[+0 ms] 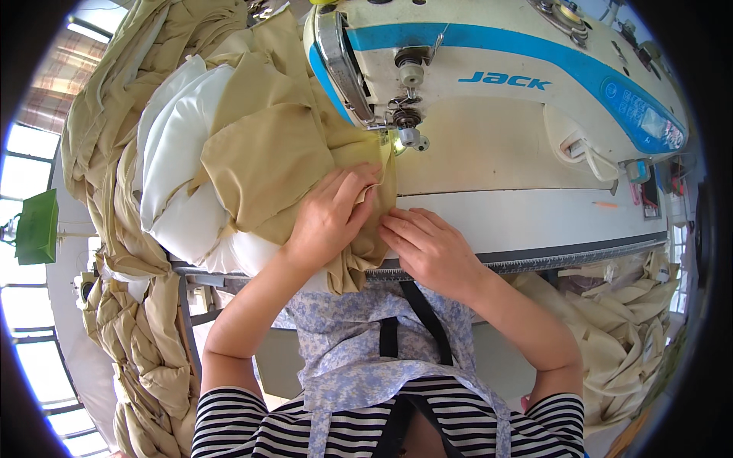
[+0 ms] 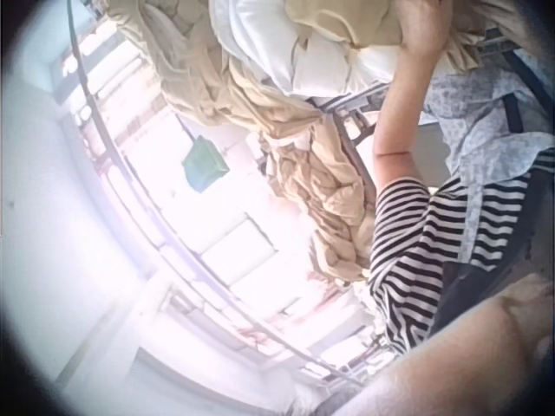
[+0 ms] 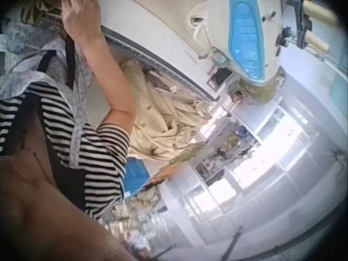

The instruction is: The person aligns a zipper on a beige puffer jacket and sews it using a sewing machine. They guide the fabric under the needle, adjust the jacket layers, and continue stitching along the zipper line. The person then inspects the sewn section and prepares the next segment for stitching.

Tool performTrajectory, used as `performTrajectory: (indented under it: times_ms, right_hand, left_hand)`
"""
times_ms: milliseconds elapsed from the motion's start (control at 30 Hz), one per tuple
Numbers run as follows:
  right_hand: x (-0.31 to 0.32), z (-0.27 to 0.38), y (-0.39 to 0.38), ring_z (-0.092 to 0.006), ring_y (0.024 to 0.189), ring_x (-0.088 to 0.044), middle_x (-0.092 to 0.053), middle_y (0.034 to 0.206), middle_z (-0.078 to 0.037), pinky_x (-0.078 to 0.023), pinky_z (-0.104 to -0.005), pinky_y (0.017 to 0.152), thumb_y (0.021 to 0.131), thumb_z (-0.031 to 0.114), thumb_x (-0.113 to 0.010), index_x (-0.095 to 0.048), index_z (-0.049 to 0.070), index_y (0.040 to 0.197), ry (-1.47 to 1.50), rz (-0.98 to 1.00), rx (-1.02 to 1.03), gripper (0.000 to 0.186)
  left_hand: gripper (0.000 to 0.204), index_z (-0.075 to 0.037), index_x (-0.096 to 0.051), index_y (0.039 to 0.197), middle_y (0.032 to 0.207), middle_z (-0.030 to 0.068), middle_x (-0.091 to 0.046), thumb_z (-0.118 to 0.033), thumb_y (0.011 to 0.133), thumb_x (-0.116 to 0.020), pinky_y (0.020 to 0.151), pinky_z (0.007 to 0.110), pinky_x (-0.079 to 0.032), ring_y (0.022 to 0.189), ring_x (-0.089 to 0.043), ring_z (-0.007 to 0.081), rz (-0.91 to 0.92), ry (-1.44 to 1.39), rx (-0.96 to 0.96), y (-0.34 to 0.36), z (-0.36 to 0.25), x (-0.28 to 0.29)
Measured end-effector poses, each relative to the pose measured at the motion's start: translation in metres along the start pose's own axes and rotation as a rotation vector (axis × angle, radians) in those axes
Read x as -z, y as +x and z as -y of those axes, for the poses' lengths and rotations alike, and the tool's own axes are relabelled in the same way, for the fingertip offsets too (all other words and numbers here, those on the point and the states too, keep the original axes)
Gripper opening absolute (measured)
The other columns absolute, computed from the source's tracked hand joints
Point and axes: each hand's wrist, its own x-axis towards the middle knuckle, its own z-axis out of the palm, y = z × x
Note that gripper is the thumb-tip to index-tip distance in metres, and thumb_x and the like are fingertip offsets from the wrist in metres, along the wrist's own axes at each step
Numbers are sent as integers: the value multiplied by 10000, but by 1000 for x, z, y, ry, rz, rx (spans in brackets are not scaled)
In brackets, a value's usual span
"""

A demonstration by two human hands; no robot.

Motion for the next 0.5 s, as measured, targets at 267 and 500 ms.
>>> performTrajectory:
  times_ms: [267, 500]
  right_hand:
    - [0, -4, -5, -275, 1180, -614, -674, 1186, -119, -511, -398, 1010, 821, 82, -643, -706, -37, 1070, 16, 1, 57, 283]
    - [3, -2, -1, -263, 1125, -644, -685, 1150, -107, -540, -388, 963, 747, 59, -682, -707, -30, 1056, 43, -24, 44, 322]
  left_hand:
    - [326, -29, -612, 1069, 1142, 110, -678, -79, 752, -667, 993, 423, -540, 1140, -641, 298, 250, 190, -346, 14, 10, 10]
    - [268, -31, -610, 1028, 1162, 91, -683, -80, 768, -658, 1026, 446, -530, 1143, -651, 292, 262, 191, -352, 14, 9, 7]
